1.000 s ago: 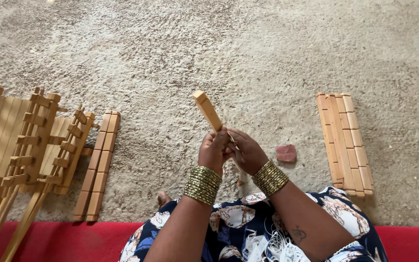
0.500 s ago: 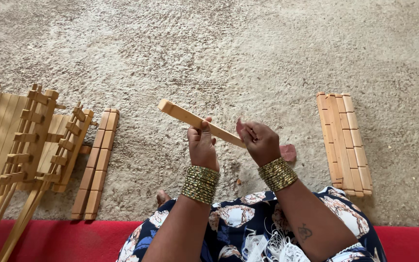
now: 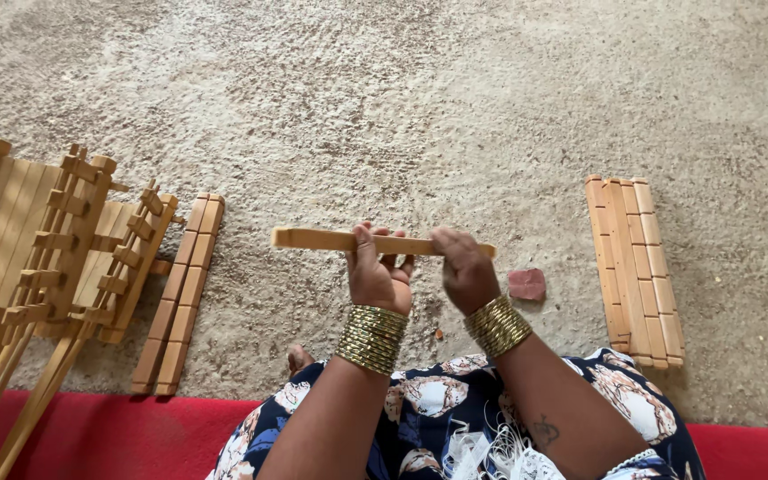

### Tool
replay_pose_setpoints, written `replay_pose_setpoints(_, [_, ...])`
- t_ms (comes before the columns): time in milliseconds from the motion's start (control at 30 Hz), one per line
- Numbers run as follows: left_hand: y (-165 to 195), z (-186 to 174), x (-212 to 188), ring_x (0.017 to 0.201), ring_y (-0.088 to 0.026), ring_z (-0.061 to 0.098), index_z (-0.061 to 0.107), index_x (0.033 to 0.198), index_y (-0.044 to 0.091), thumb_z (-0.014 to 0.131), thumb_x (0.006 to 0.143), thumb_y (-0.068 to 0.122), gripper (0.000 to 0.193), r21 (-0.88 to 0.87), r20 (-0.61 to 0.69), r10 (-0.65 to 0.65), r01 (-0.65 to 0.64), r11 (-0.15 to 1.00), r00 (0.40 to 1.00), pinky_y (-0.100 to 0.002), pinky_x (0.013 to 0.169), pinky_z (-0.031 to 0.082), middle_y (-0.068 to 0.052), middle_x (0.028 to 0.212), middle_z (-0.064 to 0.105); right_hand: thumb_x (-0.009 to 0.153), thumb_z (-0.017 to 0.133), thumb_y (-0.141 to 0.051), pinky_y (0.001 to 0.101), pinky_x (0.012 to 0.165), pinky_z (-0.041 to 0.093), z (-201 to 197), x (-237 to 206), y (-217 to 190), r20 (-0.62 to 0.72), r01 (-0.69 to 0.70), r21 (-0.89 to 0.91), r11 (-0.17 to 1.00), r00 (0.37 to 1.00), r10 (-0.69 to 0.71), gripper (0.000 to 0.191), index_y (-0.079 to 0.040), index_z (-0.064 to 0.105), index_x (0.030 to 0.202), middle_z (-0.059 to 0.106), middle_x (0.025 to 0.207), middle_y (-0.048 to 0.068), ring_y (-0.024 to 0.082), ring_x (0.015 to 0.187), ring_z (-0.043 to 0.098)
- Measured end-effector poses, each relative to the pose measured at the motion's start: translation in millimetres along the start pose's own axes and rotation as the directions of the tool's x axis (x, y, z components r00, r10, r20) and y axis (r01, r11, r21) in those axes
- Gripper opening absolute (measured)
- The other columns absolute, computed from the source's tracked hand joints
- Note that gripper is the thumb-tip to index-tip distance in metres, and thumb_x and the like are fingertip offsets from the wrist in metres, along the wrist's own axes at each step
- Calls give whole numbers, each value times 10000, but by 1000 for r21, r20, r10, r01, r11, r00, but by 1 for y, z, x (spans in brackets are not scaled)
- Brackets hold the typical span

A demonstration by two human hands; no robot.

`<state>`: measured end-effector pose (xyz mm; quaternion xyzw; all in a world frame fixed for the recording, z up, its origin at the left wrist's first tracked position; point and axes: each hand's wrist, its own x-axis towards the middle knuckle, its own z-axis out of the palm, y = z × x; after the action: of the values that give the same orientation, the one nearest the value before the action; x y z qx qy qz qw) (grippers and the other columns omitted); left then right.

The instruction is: The person sits on a mat on the floor and smooths a long wooden stick, repeatedly rubbing a small stone along its length and rotating the stick to work different sides. Finished wooden stick pieces and wooden frame structures lie on the floor nearby.

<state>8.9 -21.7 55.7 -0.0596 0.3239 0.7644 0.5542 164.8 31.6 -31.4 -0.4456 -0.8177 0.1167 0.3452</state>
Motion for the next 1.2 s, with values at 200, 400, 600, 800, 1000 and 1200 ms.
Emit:
replay_pose_setpoints(200, [1,-8,2,970,-273,670,544,1080,135,710,853,395,383,-85,-112,53,-63,994,992,-524,908,552,-41,950,640,851,436,91,443,1102,407,-8,7,2,140,-329,-15,944,934,328,526,84,520,1370,534,1422,260,371,1333,483])
replay_pose_setpoints(400, [-24,-23,0,954,-273,676,576,942,56,762,843,386,391,61,-42,53,-50,997,998,-488,903,587,-116,914,646,866,460,90,407,1154,414,-12,1,-46,289,-148,157,976,952,98,506,48,533,1365,537,1436,234,347,1401,459])
replay_pose_setpoints(600, [-20,-16,-3,963,-283,711,538,861,120,776,804,400,372,-49,-122,7,-13,999,993,-505,896,590,-65,842,633,925,432,100,445,1246,314,-6,3,-23,186,34,-19,999,982,-30,506,-22,544,1403,565,1454,171,321,1457,424])
replay_pose_setpoints(800, [-7,-11,-8,990,-273,709,519,865,136,761,818,425,380,-70,-169,32,-45,997,985,-472,899,566,-38,831,622,824,427,89,452,1189,267,-8,14,16,154,-284,-50,958,945,288,616,19,467,1434,457,1498,220,365,1455,297])
replay_pose_setpoints(1000, [-22,-24,4,1002,-278,687,543,884,109,749,825,405,365,-74,-130,53,-63,995,990,-484,908,575,-53,856,605,961,413,27,435,1229,339,4,-4,-33,158,45,162,986,985,-71,484,39,484,1439,472,1512,208,356,1473,386])
replay_pose_setpoints(1200, [-26,-29,6,958,-261,639,554,883,114,724,869,391,326,-56,-163,61,-71,996,985,-490,891,553,-50,852,605,950,407,83,444,1227,321,3,-3,-37,162,218,125,968,958,-237,472,44,527,1405,503,1492,220,336,1446,412])
